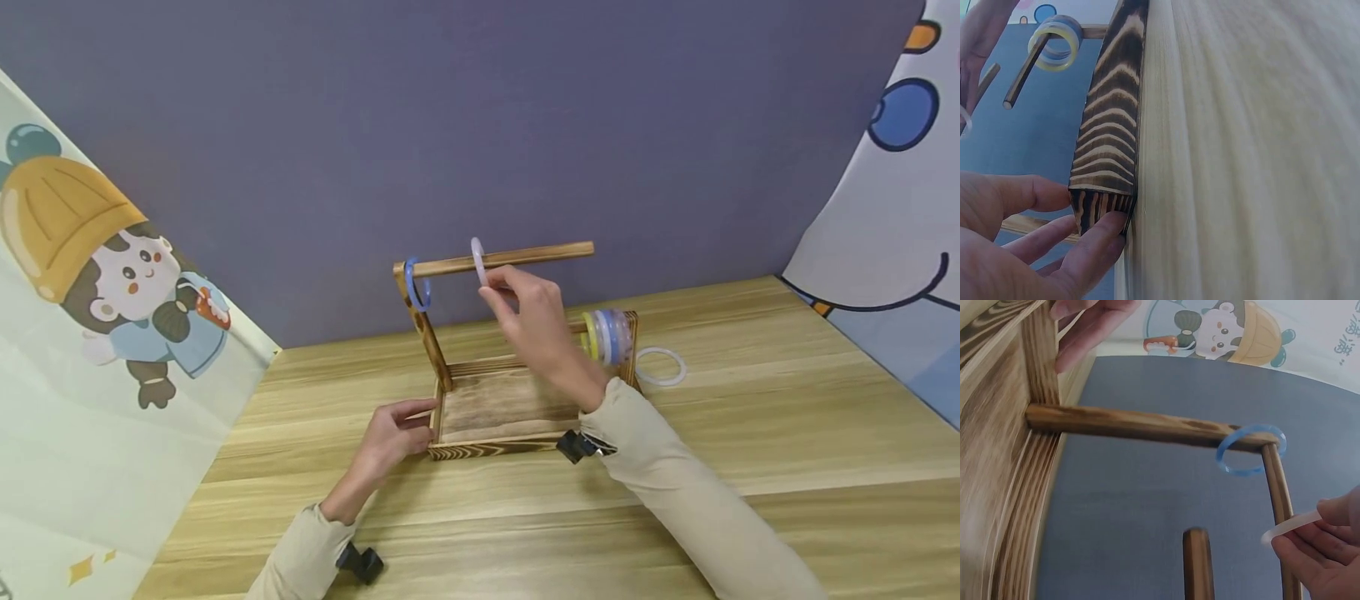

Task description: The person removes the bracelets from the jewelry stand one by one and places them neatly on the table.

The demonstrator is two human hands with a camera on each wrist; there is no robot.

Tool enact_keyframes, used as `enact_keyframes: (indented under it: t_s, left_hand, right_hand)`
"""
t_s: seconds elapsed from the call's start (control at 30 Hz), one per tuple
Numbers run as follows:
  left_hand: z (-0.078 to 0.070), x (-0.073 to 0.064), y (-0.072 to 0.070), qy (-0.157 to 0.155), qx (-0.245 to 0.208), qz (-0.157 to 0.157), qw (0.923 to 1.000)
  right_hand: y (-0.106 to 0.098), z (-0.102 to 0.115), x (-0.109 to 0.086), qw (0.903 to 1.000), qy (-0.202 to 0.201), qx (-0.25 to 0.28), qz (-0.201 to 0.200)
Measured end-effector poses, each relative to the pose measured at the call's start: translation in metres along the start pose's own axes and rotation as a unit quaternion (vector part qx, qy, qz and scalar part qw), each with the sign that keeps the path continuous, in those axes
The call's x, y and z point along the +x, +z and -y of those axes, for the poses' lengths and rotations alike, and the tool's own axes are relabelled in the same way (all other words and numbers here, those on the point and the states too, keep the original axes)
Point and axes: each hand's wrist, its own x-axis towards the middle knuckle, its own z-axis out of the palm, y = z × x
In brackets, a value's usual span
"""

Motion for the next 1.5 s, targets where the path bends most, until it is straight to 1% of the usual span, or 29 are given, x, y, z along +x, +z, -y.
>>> enact_keyframes:
  t_s: [0.17, 0.33, 0.57, 0.77, 0.97, 1.23, 1.5]
  left_hand:
    - [0.001, -0.001, -0.001, -0.002, 0.001, 0.0, 1.0]
    - [0.003, -0.001, -0.001, 0.002, 0.004, 0.006, 1.0]
    - [0.001, -0.001, -0.002, 0.011, 0.003, 0.002, 0.9999]
    - [0.001, 0.001, -0.002, 0.007, -0.001, 0.001, 1.0]
    - [0.003, 0.002, -0.002, 0.001, 0.006, 0.005, 1.0]
    - [0.004, 0.004, -0.002, 0.002, 0.012, -0.001, 0.9999]
    - [0.004, 0.003, -0.002, -0.004, 0.003, 0.006, 1.0]
  right_hand:
    - [-0.009, -0.005, -0.002, 0.9999, -0.004, -0.012, 0.004]
    - [-0.02, -0.012, -0.005, 0.999, -0.013, -0.042, 0.008]
    - [-0.035, -0.021, -0.006, 0.9981, -0.01, -0.061, -0.002]
    - [-0.047, -0.03, -0.006, 0.9972, -0.012, -0.072, -0.015]
    - [-0.06, -0.039, -0.008, 0.9956, -0.008, -0.087, -0.033]
    - [-0.075, -0.045, -0.012, 0.9921, -0.019, -0.117, -0.041]
    - [-0.094, -0.049, -0.018, 0.9888, -0.018, -0.142, -0.042]
